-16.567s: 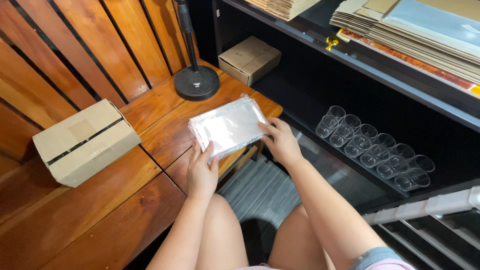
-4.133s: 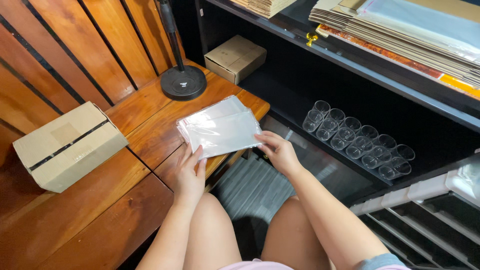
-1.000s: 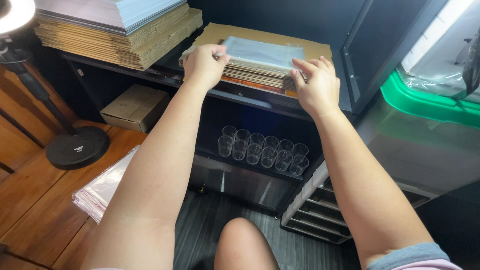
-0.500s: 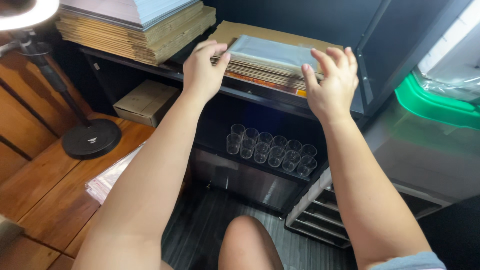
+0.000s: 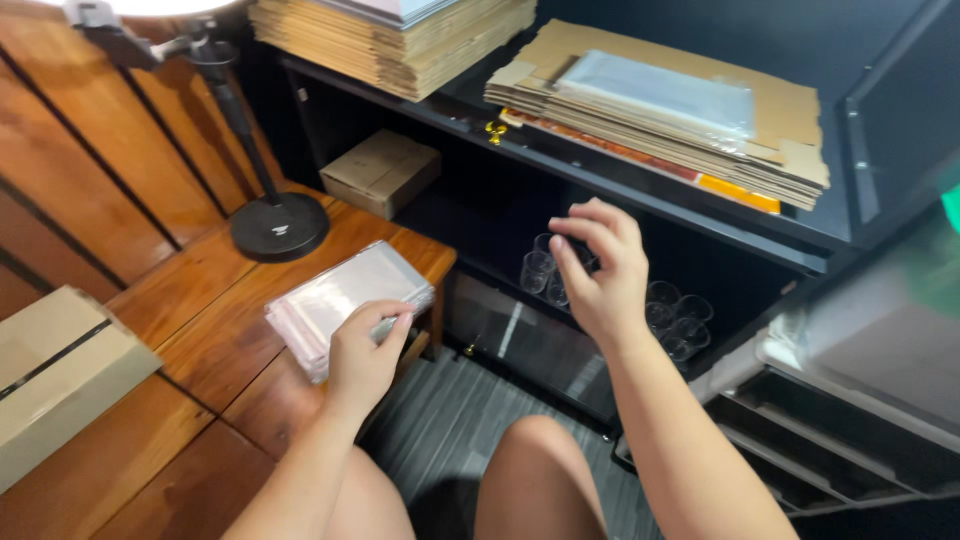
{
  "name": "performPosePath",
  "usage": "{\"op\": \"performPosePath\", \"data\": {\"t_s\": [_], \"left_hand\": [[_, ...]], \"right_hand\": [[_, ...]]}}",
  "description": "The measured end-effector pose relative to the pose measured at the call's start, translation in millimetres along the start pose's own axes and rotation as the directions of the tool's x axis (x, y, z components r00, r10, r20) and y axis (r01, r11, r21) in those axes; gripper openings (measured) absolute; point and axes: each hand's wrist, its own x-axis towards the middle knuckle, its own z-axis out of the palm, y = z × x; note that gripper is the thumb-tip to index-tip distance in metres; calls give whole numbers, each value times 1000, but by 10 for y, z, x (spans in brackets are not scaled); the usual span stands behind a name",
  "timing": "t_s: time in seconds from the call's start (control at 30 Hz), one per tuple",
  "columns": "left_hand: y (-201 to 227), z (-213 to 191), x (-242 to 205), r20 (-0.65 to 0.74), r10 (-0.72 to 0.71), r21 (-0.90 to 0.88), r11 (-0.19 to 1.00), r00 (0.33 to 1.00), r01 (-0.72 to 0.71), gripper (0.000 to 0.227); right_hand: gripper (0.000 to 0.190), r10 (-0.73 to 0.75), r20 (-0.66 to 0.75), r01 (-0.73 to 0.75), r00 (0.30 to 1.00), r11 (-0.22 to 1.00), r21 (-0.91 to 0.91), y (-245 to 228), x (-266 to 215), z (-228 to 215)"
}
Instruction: The person repeatedly picks up stacks of clear plastic pouches from a low wooden bench and places them onto a shelf above. The person handles the pouches by hand, stacking them neatly on the shelf.
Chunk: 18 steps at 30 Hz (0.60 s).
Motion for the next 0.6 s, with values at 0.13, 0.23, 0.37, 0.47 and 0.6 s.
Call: {"op": "performPosePath", "data": {"t_s": [0.13,0.23,0.37,0.47,0.6], "left_hand": [[-342,-116,-409,-152,55,115,993,987,-38,9],[-516,-100,-625,-110,110,188,978,988,-88,11],[-683,4,-808,-81,134,220,969,988,-114,11],[-741,108,-865,-6,84,188,979,996,-82,10],[-714,186,-910,124,-36,154,988,992,16,9]], "right_hand": [[16,47,79,-55,996,994,99,-32,-501,409],[14,93,183,-123,979,980,160,83,-990,751],[12,133,307,-194,942,965,178,259,-1604,1098],[9,149,378,-222,914,962,157,308,-1870,1173],[8,185,477,-264,859,959,104,323,-2051,1151]]}}
